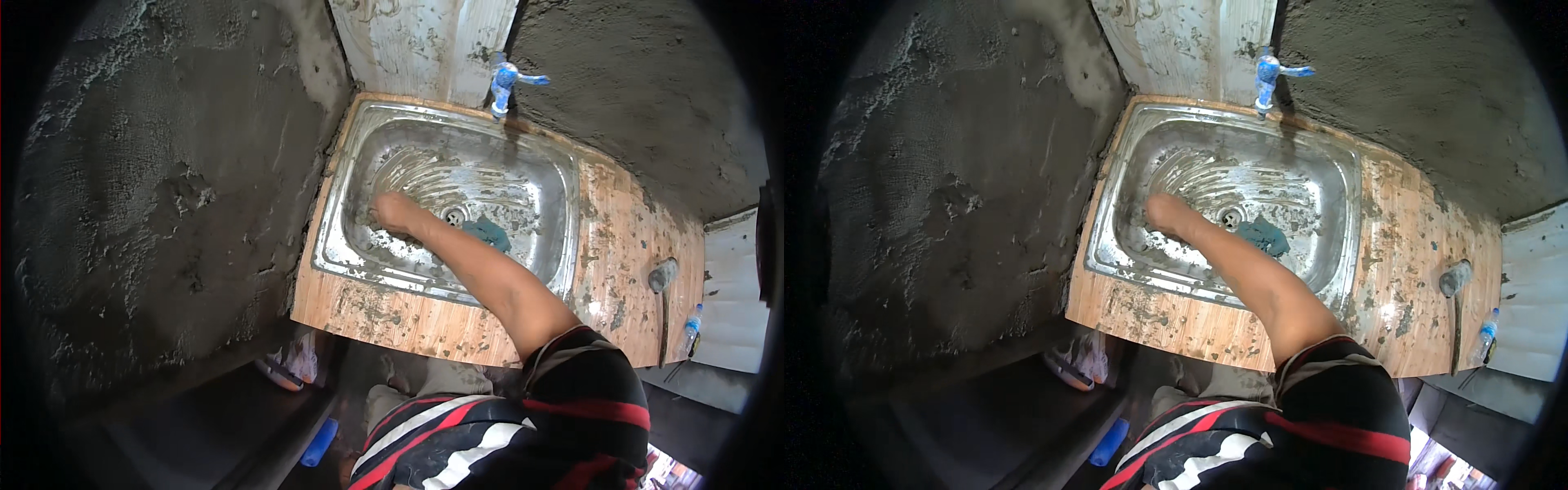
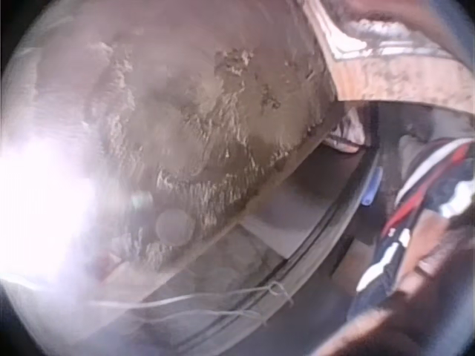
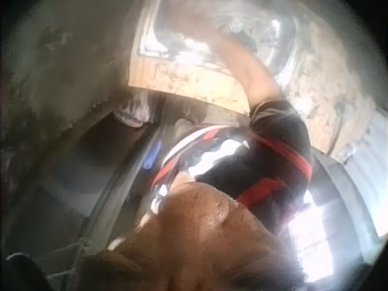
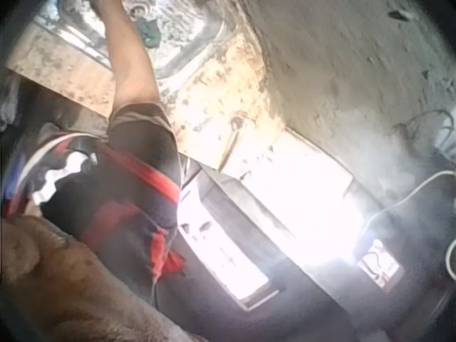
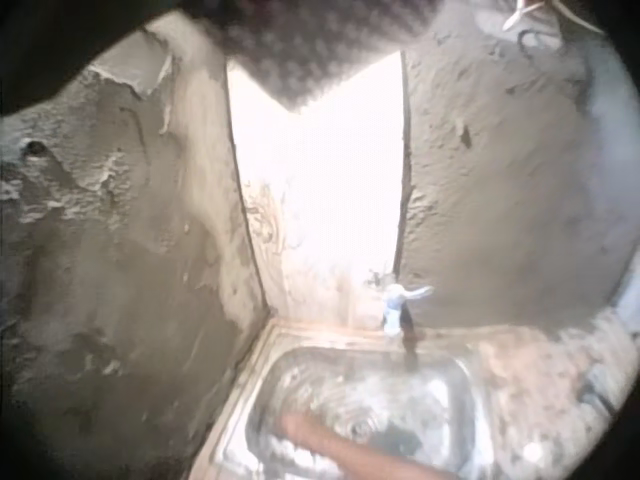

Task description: The person applies mortar to the back of a tile, presses the tile onto the wall above a sink, and uses a rubber mallet to secure it. The person then checks the alignment with a spirit level, cleans the tile surface with a sponge, and repeats the process with more mortar.

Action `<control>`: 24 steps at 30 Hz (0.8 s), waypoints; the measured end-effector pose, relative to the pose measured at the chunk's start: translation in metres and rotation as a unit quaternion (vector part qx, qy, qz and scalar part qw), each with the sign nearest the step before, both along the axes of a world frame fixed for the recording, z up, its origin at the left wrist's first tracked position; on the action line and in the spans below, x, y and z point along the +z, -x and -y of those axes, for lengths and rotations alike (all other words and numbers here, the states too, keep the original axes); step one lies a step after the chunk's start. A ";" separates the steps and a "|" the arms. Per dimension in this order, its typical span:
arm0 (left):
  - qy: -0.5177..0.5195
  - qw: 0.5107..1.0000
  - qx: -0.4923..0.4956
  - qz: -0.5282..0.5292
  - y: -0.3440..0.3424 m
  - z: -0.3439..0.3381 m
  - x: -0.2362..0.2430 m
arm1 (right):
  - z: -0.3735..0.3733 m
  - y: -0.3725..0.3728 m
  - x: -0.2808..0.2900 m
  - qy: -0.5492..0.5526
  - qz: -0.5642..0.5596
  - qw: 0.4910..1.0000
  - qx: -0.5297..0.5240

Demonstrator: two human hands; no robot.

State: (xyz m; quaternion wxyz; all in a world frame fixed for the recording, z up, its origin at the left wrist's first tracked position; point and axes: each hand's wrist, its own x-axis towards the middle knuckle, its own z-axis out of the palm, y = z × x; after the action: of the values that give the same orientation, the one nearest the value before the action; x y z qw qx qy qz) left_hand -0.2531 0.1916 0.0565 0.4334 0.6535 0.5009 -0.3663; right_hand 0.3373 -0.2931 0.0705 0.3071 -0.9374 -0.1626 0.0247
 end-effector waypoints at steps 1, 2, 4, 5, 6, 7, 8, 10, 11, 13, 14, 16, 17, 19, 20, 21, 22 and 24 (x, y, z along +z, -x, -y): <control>0.007 1.000 -0.011 0.005 -0.006 -0.002 -0.006 | 0.007 0.003 0.022 0.004 0.005 1.000 -0.004; 0.012 1.000 -0.020 0.012 -0.012 -0.003 -0.011 | 0.014 0.006 0.047 -0.004 0.049 0.997 -0.052; 0.026 0.998 -0.042 0.026 -0.026 -0.009 -0.021 | 0.026 0.013 0.079 -0.012 0.095 0.990 -0.103; 0.033 0.998 -0.048 0.033 -0.032 -0.012 -0.025 | 0.030 0.017 0.091 0.012 -0.005 0.999 -0.047; 0.043 0.997 -0.053 0.039 -0.040 -0.013 -0.030 | 0.036 0.020 0.097 0.037 -0.105 0.994 0.007; 0.052 0.996 -0.049 0.045 -0.048 -0.014 -0.034 | 0.044 0.027 0.101 0.038 -0.102 0.994 0.001; 0.058 0.996 -0.035 0.051 -0.056 -0.018 -0.035 | 0.056 0.039 0.105 0.005 -0.047 0.999 -0.015; 0.055 0.995 0.028 0.077 -0.076 -0.012 -0.037 | 0.104 0.067 0.112 0.011 -0.031 0.997 -0.071; 0.021 0.996 0.048 0.066 -0.077 -0.015 -0.041 | 0.128 0.076 0.119 0.038 -0.068 0.992 -0.102; 0.021 0.997 0.033 0.066 -0.066 -0.033 -0.054 | 0.157 0.107 0.124 0.197 -0.220 0.947 -0.124; 0.026 0.998 0.023 0.061 -0.064 -0.037 -0.057 | 0.165 0.128 0.126 0.211 -0.254 0.939 -0.101; 0.033 0.998 0.003 0.053 -0.062 -0.038 -0.059 | 0.173 0.172 0.119 0.226 -0.292 0.925 -0.086; 0.036 0.998 -0.002 0.050 -0.060 -0.038 -0.059 | 0.173 0.190 0.097 0.229 -0.248 0.935 -0.105; 0.037 0.998 -0.009 0.042 -0.053 -0.042 -0.057 | 0.176 0.205 0.063 0.222 -0.144 0.957 -0.117; 0.036 0.999 -0.010 0.038 -0.047 -0.044 -0.056 | 0.180 0.207 0.051 0.223 -0.146 0.957 -0.117; 0.035 0.999 -0.011 0.035 -0.044 -0.046 -0.055 | 0.179 0.205 0.045 0.186 -0.095 0.965 -0.158; 0.034 0.999 -0.007 0.034 -0.039 -0.050 -0.053 | 0.181 0.202 0.040 0.148 -0.043 0.968 -0.198; 0.033 0.999 -0.004 0.027 -0.031 -0.052 -0.047 | 0.198 0.180 0.039 0.151 -0.046 0.971 -0.179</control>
State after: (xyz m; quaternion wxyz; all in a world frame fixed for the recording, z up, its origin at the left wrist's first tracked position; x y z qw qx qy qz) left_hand -0.2225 0.2437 0.0092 0.4665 0.6503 0.4740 -0.3670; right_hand 0.1574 -0.4908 0.1094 0.1686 -0.9846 0.0273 0.0368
